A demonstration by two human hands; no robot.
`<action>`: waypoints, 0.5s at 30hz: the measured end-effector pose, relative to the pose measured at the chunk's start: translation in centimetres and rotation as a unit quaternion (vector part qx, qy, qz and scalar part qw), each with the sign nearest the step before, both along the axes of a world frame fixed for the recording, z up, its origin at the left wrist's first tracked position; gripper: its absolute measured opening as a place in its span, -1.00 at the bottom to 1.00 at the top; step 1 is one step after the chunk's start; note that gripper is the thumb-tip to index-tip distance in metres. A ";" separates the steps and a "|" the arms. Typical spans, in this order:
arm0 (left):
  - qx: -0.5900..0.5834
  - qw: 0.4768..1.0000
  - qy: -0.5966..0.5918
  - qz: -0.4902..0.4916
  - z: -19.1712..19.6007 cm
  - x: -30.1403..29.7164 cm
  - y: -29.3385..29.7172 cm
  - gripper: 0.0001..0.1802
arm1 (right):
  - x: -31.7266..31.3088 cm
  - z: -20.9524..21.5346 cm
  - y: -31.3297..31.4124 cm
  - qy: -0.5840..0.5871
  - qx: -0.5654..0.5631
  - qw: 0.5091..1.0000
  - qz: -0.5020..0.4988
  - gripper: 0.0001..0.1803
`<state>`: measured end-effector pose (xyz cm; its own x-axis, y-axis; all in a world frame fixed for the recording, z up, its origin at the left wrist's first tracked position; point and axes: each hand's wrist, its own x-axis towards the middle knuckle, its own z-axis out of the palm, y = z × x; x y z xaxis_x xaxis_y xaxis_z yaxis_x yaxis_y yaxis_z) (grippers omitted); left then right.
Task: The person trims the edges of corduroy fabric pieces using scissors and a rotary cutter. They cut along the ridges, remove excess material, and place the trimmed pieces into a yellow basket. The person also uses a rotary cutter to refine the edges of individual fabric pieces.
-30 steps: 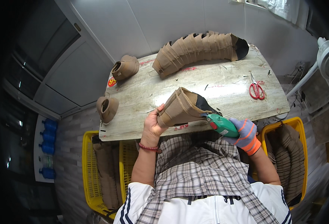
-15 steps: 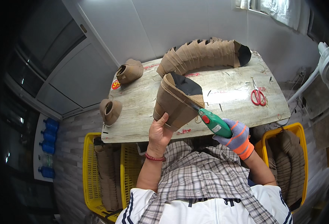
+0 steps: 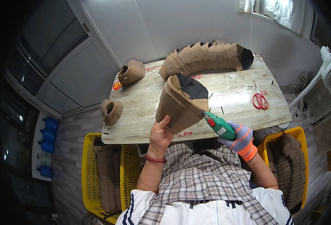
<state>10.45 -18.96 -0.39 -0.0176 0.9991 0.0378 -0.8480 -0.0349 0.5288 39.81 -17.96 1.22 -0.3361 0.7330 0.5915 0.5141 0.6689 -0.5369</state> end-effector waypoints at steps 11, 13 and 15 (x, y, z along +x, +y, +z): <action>0.070 0.980 0.168 0.084 -2.4 2.4 0.1 -0.59 | -1.4 -0.8 0.5 0.103 -0.154 0.983 -0.008 -0.38; 0.096 0.952 0.260 0.129 -3.7 2.9 0.3 -0.63 | -1.6 -0.8 0.6 0.135 -0.176 0.975 -0.004 -0.38; 0.104 0.908 0.369 0.169 -3.6 3.3 0.0 -0.71 | -1.8 -0.8 0.7 0.156 -0.193 0.969 -0.007 -0.38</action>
